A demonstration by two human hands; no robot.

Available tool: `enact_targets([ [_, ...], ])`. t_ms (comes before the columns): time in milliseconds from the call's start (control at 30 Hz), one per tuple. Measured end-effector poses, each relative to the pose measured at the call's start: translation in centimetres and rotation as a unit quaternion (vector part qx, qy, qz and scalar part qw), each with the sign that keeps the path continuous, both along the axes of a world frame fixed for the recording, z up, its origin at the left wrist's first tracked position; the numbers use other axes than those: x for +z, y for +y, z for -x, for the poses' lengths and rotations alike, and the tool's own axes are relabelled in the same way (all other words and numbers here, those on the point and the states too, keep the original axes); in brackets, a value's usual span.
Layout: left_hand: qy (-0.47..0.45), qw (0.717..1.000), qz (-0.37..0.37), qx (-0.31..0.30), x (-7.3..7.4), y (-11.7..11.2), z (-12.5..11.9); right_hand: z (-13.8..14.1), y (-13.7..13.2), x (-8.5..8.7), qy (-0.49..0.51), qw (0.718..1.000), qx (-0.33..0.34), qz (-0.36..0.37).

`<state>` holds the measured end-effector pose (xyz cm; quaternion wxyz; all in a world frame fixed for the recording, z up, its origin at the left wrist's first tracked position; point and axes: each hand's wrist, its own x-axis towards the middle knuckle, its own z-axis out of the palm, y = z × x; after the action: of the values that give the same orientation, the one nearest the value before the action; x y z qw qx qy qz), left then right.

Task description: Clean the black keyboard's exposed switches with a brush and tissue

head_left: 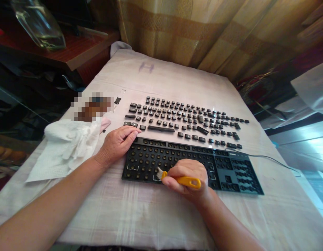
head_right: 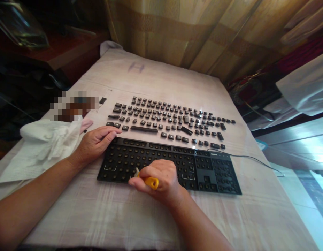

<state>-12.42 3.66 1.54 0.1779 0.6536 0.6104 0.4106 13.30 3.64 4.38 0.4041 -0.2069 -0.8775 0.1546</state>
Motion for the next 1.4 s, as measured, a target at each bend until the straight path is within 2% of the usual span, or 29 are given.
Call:
enact_targets([
  [167,0.001,1.0,0.0,-0.001,0.1,0.1,-0.1,0.2,-0.3,0.0,0.021,1.0,0.01,-0.006],
  [400,-0.004,1.0,0.005,-0.002,0.2,0.0,-0.1,-0.4,0.0,0.7,0.046,0.998,-0.028,-0.014],
  [600,-0.004,1.0,-0.001,0.0,0.1,0.0,-0.1,-0.2,-0.2,0.0,0.017,1.0,-0.001,-0.006],
  [1067,0.002,1.0,0.0,-0.001,0.3,-0.1,-0.1,0.7,-0.6,-0.5,0.039,0.999,0.033,0.014],
  [1267,-0.001,1.0,-0.003,0.001,0.2,-0.1,0.0,0.2,-0.1,0.4,0.062,0.997,0.004,0.048],
  [1400,0.003,1.0,-0.006,-0.001,0.2,0.0,0.1,-0.4,0.9,0.4,0.083,0.993,-0.061,0.059],
])
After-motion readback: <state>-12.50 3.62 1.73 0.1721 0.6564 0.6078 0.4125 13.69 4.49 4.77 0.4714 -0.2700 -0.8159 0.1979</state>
